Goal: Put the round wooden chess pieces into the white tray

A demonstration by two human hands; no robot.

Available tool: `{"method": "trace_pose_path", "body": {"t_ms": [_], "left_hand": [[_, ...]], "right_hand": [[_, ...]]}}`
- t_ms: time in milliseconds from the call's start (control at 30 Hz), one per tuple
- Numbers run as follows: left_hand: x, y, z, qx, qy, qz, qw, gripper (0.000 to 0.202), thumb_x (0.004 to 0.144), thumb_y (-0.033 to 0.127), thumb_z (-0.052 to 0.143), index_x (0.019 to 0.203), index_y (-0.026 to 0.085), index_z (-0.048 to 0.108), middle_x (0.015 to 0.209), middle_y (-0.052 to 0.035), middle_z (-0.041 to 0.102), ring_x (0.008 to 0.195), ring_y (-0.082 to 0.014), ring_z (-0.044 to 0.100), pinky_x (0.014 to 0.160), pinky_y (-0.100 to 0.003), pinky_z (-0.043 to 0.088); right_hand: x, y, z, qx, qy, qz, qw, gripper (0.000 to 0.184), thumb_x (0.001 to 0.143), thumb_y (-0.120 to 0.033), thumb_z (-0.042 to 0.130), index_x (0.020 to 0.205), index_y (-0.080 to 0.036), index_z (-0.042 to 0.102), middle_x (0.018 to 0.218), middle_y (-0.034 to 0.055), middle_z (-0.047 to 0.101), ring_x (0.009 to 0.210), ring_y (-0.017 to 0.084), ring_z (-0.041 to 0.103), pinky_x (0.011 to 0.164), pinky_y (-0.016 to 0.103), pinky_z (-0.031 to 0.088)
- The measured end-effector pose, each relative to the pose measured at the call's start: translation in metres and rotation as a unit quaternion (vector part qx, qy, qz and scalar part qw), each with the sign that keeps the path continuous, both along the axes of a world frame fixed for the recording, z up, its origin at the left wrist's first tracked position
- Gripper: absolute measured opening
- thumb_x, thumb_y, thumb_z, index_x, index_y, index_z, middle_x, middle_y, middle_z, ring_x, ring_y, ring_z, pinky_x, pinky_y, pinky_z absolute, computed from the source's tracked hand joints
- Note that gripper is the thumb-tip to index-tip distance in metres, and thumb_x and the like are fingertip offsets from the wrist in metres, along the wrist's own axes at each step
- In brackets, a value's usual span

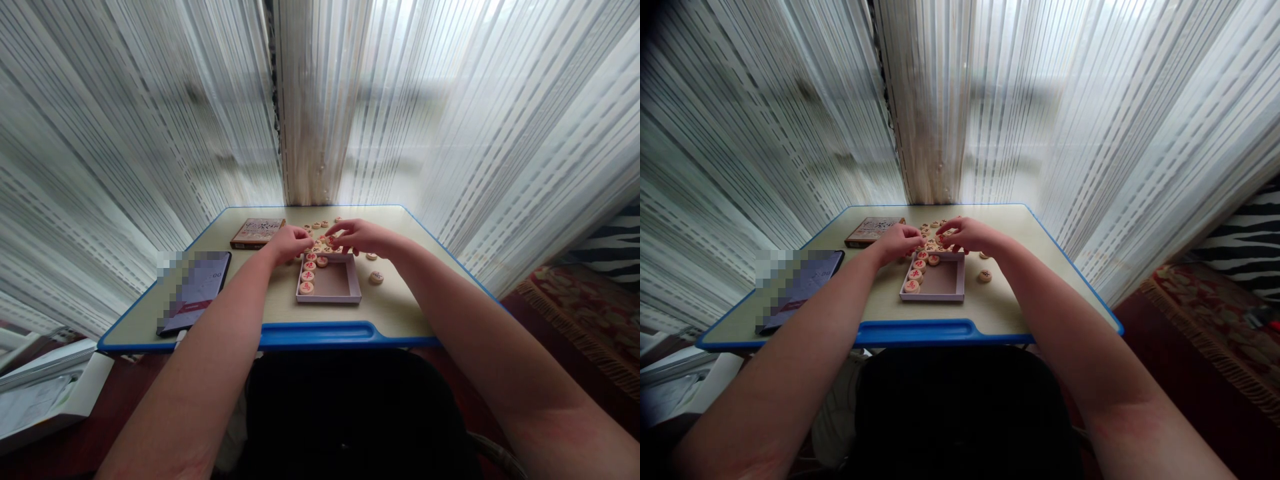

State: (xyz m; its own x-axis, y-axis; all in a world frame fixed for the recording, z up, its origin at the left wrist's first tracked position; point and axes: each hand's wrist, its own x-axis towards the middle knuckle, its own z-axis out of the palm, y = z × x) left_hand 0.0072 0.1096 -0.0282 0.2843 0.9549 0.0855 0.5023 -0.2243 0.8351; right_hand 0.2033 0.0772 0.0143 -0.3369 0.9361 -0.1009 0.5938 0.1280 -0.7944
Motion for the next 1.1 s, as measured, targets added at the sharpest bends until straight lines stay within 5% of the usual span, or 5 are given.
{"method": "trace_pose_path", "body": {"t_ms": [267,533,700,967,1100], "left_hand": [[0.0,-0.001,-0.001,-0.028,0.022,0.003,0.999,0.014,0.061,0.029,0.059,0.06,0.015,0.061,0.043,0.0044,0.045,0.038,-0.008,0.039,0.038,-0.021,0.028],[0.002,-0.003,-0.002,-0.025,0.035,0.013,0.999,0.014,0.061,0.029,0.057,0.061,0.016,0.06,0.043,0.005,0.044,0.036,-0.0075,0.036,0.036,-0.021,0.028],[0.002,-0.004,-0.001,-0.022,0.043,0.013,0.999,0.015,0.061,0.03,0.057,0.062,0.016,0.061,0.042,0.0049,0.044,0.036,-0.0077,0.037,0.036,-0.021,0.028],[0.0,-0.003,-0.001,-0.019,0.065,0.014,0.998,0.017,0.062,0.032,0.058,0.061,0.016,0.06,0.042,0.0045,0.045,0.038,-0.009,0.04,0.038,-0.021,0.03],[0.0,-0.002,-0.002,-0.017,0.064,0.016,0.998,0.017,0.061,0.032,0.058,0.062,0.016,0.061,0.042,0.0043,0.046,0.039,-0.0092,0.041,0.038,-0.021,0.03]], "right_hand": [[0.014,0.012,-0.002,0.008,-0.044,-0.127,0.991,0.028,0.077,-0.021,0.063,0.105,-0.017,0.063,0.082,0.006,0.068,0.05,0.006,0.05,0.041,0.018,0.033],[0.015,0.023,-0.02,0.123,-0.244,-0.05,0.961,0.028,0.079,-0.033,0.061,0.104,-0.025,0.069,0.094,0.0028,0.069,0.071,0.014,0.06,0.066,0.023,0.045],[0.013,0.027,-0.028,0.168,-0.27,-0.017,0.948,0.031,0.083,-0.03,0.056,0.111,-0.027,0.067,0.102,0.005,0.067,0.083,0.017,0.06,0.077,0.025,0.044],[0.019,0.034,-0.03,0.168,-0.29,-0.015,0.942,0.026,0.082,-0.027,0.055,0.102,-0.025,0.072,0.107,0.0074,0.064,0.082,0.017,0.06,0.076,0.024,0.044],[0.028,0.031,-0.017,0.157,-0.269,-0.079,0.947,0.029,0.085,-0.025,0.05,0.106,-0.024,0.069,0.099,0.0057,0.069,0.079,0.016,0.06,0.071,0.024,0.044]]}}
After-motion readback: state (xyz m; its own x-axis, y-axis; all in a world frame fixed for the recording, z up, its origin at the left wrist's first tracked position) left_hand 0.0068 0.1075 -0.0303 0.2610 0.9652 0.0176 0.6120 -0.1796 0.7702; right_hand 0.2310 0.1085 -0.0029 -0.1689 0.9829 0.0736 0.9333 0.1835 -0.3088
